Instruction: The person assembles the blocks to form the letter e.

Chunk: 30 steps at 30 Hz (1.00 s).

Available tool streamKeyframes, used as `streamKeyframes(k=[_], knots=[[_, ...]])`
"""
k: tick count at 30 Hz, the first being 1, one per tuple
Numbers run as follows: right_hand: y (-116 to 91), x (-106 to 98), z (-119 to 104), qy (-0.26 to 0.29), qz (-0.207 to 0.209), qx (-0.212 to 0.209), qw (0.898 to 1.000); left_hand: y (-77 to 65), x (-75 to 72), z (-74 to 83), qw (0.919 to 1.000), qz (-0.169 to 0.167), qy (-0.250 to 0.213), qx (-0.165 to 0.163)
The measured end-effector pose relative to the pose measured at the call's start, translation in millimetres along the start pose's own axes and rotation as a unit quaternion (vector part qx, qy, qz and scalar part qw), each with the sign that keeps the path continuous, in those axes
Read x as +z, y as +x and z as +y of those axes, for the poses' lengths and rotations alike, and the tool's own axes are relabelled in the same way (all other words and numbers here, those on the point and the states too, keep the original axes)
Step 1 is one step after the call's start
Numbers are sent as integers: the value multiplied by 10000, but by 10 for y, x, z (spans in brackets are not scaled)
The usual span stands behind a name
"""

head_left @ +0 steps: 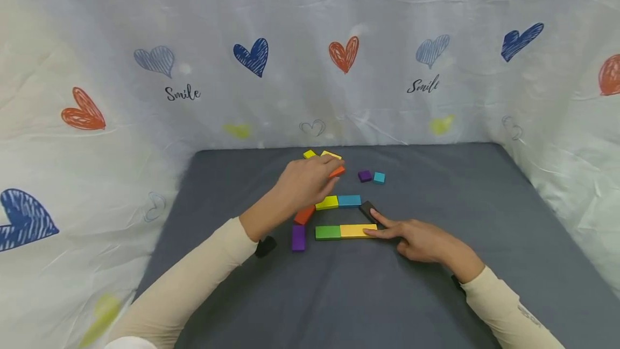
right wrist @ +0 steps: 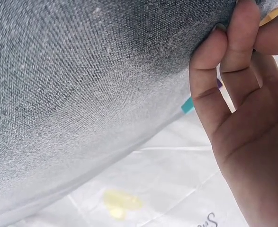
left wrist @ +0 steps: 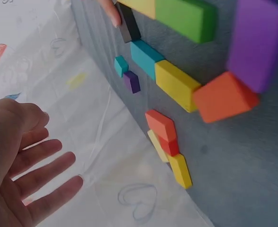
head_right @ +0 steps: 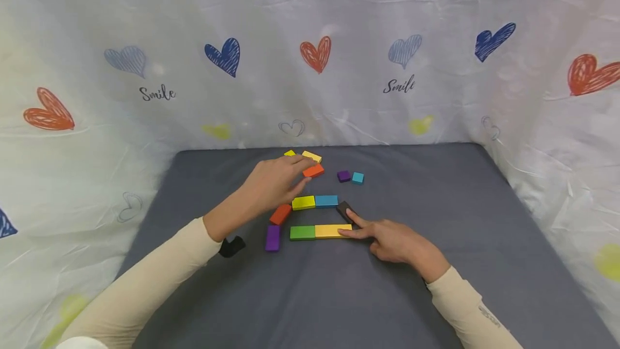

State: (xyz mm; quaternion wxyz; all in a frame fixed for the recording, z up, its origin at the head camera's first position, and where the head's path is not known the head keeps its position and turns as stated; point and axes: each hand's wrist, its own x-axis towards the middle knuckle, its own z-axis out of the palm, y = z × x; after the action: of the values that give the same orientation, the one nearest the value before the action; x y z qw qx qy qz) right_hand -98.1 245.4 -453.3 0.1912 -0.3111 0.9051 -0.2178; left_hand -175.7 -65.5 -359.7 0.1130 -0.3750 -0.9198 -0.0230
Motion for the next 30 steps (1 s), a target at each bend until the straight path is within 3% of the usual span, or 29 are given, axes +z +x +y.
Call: streamKeyframes(k=[5, 15, 21, 25, 30], knots=[[36, 2, -6, 85, -8, 9, 10000, 343, 146, 24, 9996, -161, -178, 113], [17, 13, 27, 110, 16, -35, 9999, 867, 583, 148, 9942, -1024, -325, -115], [10, 19, 13, 27, 75, -11, 10000, 1049, 806, 243, 9894, -1368, -383, -314], [15, 35, 19, 63, 90, -35, 9999, 1126, 927, 293, 9860, -1592, -160, -465], [28, 34, 35, 154, 44, -24, 9999, 1232, 1035, 319, 9847, -1651, 42, -551]])
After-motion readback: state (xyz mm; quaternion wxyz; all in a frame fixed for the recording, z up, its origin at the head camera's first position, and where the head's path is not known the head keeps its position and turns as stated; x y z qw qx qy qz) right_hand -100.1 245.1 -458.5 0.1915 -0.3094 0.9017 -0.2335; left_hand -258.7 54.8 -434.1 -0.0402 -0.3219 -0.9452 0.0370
